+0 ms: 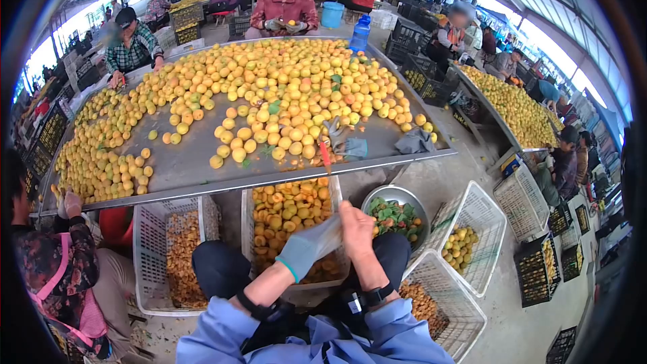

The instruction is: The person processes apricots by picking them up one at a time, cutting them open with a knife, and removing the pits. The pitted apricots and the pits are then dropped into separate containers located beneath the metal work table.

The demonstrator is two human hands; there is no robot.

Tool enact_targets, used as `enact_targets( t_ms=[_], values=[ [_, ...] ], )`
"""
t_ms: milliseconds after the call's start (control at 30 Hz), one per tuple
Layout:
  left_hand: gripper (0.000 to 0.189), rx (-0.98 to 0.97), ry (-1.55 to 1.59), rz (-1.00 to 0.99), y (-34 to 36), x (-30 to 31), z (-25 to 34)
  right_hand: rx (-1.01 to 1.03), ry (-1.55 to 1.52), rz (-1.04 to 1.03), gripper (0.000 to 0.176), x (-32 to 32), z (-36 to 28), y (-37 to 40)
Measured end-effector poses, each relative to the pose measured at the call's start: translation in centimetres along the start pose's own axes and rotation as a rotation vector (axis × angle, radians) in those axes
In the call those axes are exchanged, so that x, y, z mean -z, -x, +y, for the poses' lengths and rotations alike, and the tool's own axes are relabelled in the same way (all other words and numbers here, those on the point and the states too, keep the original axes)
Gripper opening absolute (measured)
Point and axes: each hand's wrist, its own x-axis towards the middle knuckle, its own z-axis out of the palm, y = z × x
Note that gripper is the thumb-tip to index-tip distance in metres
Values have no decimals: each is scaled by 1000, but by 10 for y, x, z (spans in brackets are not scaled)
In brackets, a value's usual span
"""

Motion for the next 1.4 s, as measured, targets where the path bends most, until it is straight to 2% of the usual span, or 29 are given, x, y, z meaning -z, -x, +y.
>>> enact_targets(
  t_ms=[33,100,167,200,233,267,300,333,367,400,500,533,567,633,700,767,800,833,867,900,933,967,1000,1067,1100,1133,1300,1367,1400],
  values=[
    [32,-175,84,-2,8,2,8,-103,-91,63,39,9,-2,-7],
    [44,-136,60,-138,18,-1,-14,-44,103,104,43,9,5,-3],
    [47,301,322,-287,28,33,13,67,189,240,45,11,16,-13],
    [47,291,328,-304,36,45,11,13,168,326,51,11,4,-18],
    [49,265,608,-294,47,56,6,-12,108,355,52,24,10,-32],
    [52,236,880,-278,48,66,2,40,131,313,49,37,14,-43],
    [52,229,874,-290,41,74,1,91,149,272,46,39,8,-49],
    [53,188,619,-102,35,79,1,-41,-17,66,46,28,-18,-42],
    [55,150,370,81,30,78,2,41,129,-14,46,10,-31,-36],
    [49,136,377,166,11,75,9,-30,168,-87,41,-13,-46,-27],
    [36,272,327,14,-30,47,-51,421,281,-251,34,-61,-46,-32],
    [22,175,472,81,-42,50,-50,452,293,-276,31,-63,-61,-38],
    [25,314,593,176,-51,58,-49,480,304,-298,29,-62,-72,-49],
    [39,509,453,265,-78,95,-63,438,77,-195,31,-43,-62,-82],
    [55,334,325,393,-106,136,-72,511,527,132,25,1,-45,-128],
    [62,96,68,790,-127,132,-110,548,660,409,12,68,-3,-192],
    [59,160,72,803,-124,121,-108,577,795,555,9,93,-3,-216],
    [50,175,110,753,-111,97,-102,581,945,628,11,126,5,-245],
    [35,190,328,414,-89,79,-99,465,1046,674,14,150,5,-268],
    [24,-309,-96,55,-109,85,-83,348,1145,715,17,169,6,-291],
    [20,-509,89,34,-96,50,-101,347,1206,730,22,189,13,-314],
    [21,-522,119,-190,-109,59,-92,342,1271,743,27,208,22,-332],
    [25,-499,126,-270,-114,51,-101,185,1285,705,32,226,29,-345],
    [26,-350,155,-257,-122,40,-114,-128,1335,575,42,242,30,-361],
    [26,-233,153,-223,-127,35,-120,-398,1248,482,40,252,27,-369],
    [24,-215,209,-207,-129,28,-128,-409,1231,480,40,261,29,-373],
    [23,-98,354,-232,-121,4,-133,-192,1488,385,46,237,23,-376],
    [21,-73,358,-228,-111,-5,-131,83,1575,229,34,252,28,-383],
    [20,-52,373,-265,-106,-3,-127,80,1546,233,24,246,24,-381]
  ],
)
